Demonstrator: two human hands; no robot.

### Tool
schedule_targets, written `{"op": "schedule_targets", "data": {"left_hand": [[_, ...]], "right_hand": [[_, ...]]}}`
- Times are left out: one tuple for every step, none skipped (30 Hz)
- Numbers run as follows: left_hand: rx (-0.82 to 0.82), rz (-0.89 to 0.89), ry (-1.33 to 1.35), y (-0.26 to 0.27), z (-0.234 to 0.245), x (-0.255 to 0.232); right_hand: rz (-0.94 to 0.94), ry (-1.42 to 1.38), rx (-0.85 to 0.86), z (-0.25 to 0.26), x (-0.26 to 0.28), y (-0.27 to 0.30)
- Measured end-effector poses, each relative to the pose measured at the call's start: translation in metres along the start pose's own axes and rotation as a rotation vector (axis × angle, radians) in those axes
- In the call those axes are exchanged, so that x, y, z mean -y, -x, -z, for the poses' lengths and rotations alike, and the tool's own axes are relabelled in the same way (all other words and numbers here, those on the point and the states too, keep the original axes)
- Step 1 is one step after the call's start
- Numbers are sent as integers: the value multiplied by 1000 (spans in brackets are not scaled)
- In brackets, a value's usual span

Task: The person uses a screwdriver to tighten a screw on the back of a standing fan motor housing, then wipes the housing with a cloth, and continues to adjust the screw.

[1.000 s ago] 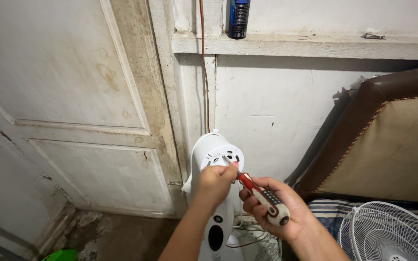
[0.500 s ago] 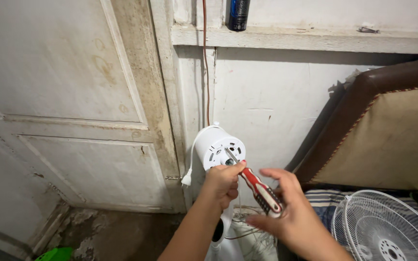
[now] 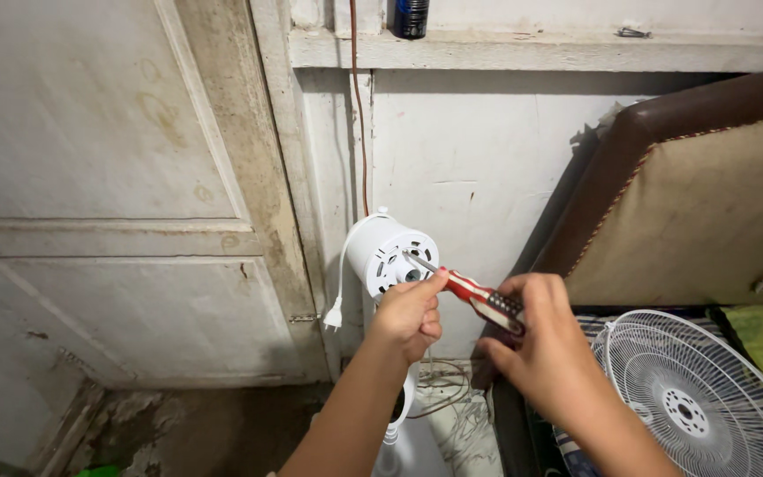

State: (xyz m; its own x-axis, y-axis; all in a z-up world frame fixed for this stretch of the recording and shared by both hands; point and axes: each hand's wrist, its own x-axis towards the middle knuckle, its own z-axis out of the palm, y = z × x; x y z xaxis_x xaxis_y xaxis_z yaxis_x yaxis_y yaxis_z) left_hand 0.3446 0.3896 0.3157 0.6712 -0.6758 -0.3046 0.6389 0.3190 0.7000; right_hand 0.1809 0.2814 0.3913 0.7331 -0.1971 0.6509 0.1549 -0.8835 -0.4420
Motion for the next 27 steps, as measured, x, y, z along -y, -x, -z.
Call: {"op": "schedule_targets", "data": {"left_hand": [[12,-17,9,1,-1,-1],[-13,12,30,2,-1,-1],[-38,40,50,3,-1,-2],[-63,69,70,4,-1,-3],[-49,103,76,5,-1,-3],[-34,139,83,6,-1,-2],[-18,175,89,6,-1,-1],[-3,157,91,7,-1,0],[12,140,92,7,0,1],[27,123,94,7,0,2],[13,114,85,6,0,2],[1,106,75,5,0,3],[-12,98,66,5,-1,4],[-10,115,86,5,0,3],[-8,132,106,7,1,3],[-7,151,127,8,1,4],[21,160,128,9,0,4],[48,168,127,10,0,4],[76,177,127,11,-1,4],[51,158,117,12,-2,3],[26,140,106,12,-3,4],[1,121,96,12,-4,3],[-6,123,86,12,-5,2],[-13,126,76,12,-6,2],[-19,130,66,13,-6,1],[3,145,96,14,-6,1],[25,160,126,14,-6,0]], "right_hand": [[-14,-5,4,0,5,1],[-204,70,71,0,9,1],[-396,146,133,0,15,0],[-590,221,191,0,19,-1],[-566,241,196,0,23,-3],[-544,263,201,0,26,-5],[-521,285,206,0,27,-7],[-531,280,226,0,28,-7],[-541,275,246,0,28,-5],[-550,270,267,0,28,-4],[-354,217,175,-1,28,-3],[-160,166,82,-2,27,-2],[34,114,-11,-3,26,0],[-96,115,25,-4,26,0],[-226,116,60,-6,26,0],[-357,116,97,-7,27,0],[-466,160,150,-8,27,-1],[-574,202,201,-8,28,-2],[-683,243,253,-8,29,-2],[-505,194,175,-7,30,-2],[-326,145,98,-6,31,-1],[-148,94,20,-6,32,-1],[-87,111,10,-6,33,-1],[-29,130,1,-6,34,-1],[30,148,-9,-6,35,-1],[-234,168,72,-6,35,-1],[-499,186,152,-6,35,-3]]}}
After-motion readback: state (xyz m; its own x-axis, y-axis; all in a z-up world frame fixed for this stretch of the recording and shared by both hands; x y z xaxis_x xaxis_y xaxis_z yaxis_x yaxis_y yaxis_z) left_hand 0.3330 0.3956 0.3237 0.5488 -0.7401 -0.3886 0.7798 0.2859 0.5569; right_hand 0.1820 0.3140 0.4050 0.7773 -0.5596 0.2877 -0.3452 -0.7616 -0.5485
